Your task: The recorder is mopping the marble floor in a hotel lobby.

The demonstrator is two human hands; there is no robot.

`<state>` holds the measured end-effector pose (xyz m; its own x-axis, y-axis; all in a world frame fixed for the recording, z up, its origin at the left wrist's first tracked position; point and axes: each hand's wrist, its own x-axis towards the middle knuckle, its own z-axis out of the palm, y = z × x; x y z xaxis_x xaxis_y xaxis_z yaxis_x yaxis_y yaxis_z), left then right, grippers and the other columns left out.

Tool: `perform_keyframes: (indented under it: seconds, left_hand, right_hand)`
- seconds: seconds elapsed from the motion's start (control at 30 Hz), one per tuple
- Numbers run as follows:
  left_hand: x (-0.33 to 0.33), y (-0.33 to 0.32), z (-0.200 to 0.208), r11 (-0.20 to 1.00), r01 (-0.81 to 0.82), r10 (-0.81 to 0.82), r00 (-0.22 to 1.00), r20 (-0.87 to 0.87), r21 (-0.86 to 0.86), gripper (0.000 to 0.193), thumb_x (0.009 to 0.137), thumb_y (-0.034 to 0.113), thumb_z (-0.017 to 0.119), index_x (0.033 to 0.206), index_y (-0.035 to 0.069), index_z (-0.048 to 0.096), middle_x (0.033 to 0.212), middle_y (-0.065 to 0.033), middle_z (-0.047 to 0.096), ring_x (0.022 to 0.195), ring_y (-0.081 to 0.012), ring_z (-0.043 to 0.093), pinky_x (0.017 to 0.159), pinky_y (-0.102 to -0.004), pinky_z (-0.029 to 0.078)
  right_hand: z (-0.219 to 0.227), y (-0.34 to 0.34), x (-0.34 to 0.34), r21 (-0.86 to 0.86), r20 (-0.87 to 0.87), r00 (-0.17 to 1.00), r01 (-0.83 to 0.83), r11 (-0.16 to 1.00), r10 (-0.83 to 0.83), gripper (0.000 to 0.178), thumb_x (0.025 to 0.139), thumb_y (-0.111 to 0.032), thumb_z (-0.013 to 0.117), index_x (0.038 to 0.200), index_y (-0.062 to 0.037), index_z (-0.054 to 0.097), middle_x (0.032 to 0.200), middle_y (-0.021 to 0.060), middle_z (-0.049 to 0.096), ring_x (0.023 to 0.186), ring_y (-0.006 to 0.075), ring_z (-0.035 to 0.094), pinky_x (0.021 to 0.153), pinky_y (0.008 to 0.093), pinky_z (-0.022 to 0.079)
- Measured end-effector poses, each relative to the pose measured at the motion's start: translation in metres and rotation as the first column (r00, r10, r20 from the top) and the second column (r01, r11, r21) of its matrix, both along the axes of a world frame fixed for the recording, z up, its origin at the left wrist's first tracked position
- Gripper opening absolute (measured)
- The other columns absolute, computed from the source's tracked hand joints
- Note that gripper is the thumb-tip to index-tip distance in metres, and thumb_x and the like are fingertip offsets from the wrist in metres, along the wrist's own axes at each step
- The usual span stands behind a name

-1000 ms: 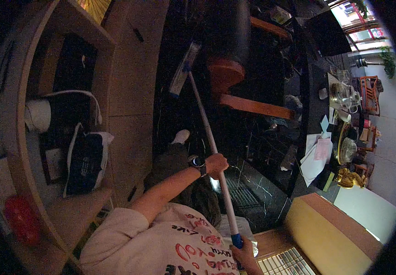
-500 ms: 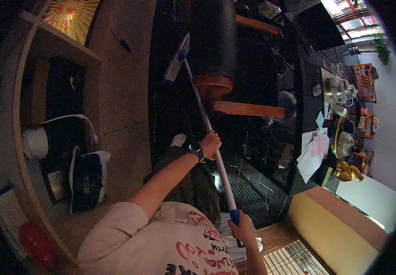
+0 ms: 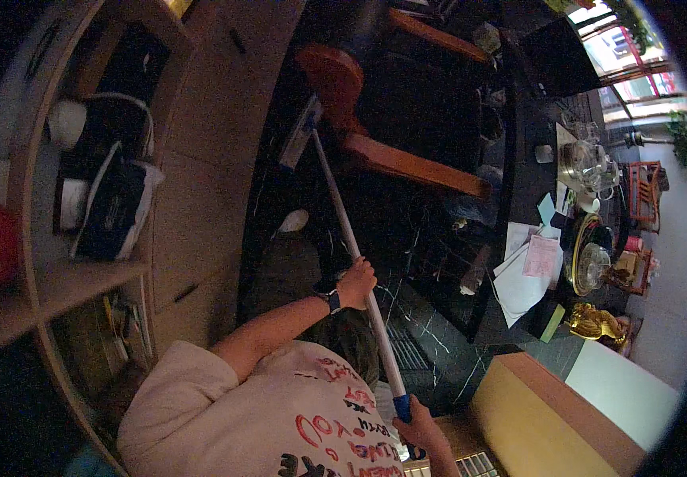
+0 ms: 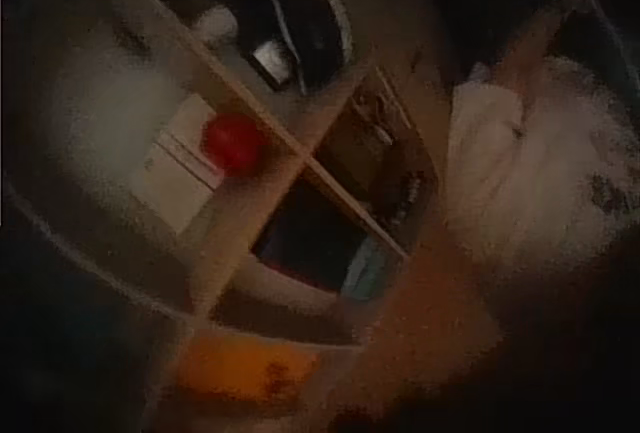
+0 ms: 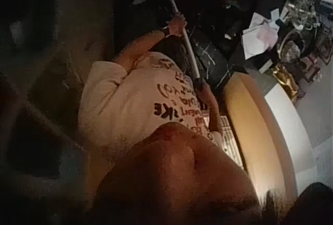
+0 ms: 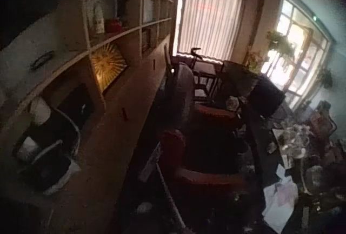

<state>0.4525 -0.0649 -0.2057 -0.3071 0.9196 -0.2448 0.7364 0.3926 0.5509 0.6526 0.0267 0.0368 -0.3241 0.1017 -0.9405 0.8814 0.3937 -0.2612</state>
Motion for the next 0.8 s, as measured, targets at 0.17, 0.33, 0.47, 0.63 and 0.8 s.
perform_keyframes:
  seconds: [0.17,0.33,0.47,0.63,0.8]
  left_hand:
    - [0.07,0.006,0.018,0.991,-0.118,0.117,0.993,0.015,0.061,0.04,0.04,0.029,0.067,0.069,0.004,0.054,0.074,-0.0122,0.048,0.084,-0.0273,0.042,0.087,-0.045,0.023]
    - [0.086,0.004,0.017,0.991,-0.045,0.065,0.984,0.165,-0.124,0.043,0.039,0.029,0.067,0.067,0.001,0.053,0.071,-0.0136,0.05,0.079,-0.029,0.044,0.082,-0.0453,0.027]
    - [0.062,0.007,0.011,0.994,-0.042,0.055,0.99,0.129,-0.102,0.041,0.04,0.029,0.066,0.067,0.0,0.055,0.067,-0.0152,0.053,0.075,-0.0308,0.048,0.08,-0.048,0.028]
    - [0.045,0.001,-0.012,0.995,0.035,-0.024,0.994,0.11,-0.096,0.035,0.042,0.029,0.065,0.064,0.003,0.056,0.068,-0.0139,0.053,0.076,-0.0295,0.05,0.074,-0.0516,0.031]
    - [0.021,-0.008,-0.052,0.974,0.137,-0.117,0.986,0.118,-0.179,0.031,0.042,0.027,0.064,0.063,0.005,0.058,0.068,-0.01,0.057,0.072,-0.0281,0.054,0.071,-0.0421,0.037]
  right_hand:
    - [0.013,0.045,0.054,-0.118,0.019,0.998,-0.052,0.992,0.055,0.04,0.066,-0.012,0.057,0.097,0.0025,0.036,0.058,0.0075,0.048,0.049,0.0107,0.048,0.042,0.0259,0.04]
    - [0.024,0.055,0.049,-0.123,0.02,0.978,-0.203,0.971,0.207,0.029,0.069,-0.01,0.056,0.09,-0.0015,0.038,0.055,0.0053,0.047,0.045,0.0102,0.045,0.039,0.0249,0.038]
    - [0.005,0.062,0.045,-0.175,0.18,0.983,0.068,0.982,-0.036,0.026,0.07,-0.014,0.057,0.086,-0.0023,0.04,0.055,0.004,0.047,0.047,0.0106,0.048,0.04,0.0243,0.036]
    - [-0.01,0.059,0.033,-0.142,0.111,0.991,-0.06,0.988,0.077,0.025,0.071,-0.012,0.054,0.085,-0.0003,0.038,0.054,0.0053,0.047,0.041,0.0105,0.045,0.034,0.0252,0.035]
    - [-0.045,0.058,0.089,0.058,-0.368,0.873,-0.321,0.945,0.319,0.044,0.07,-0.03,0.053,0.094,0.0029,0.037,0.087,0.0263,0.048,0.088,0.0386,0.044,0.072,0.0412,0.036]
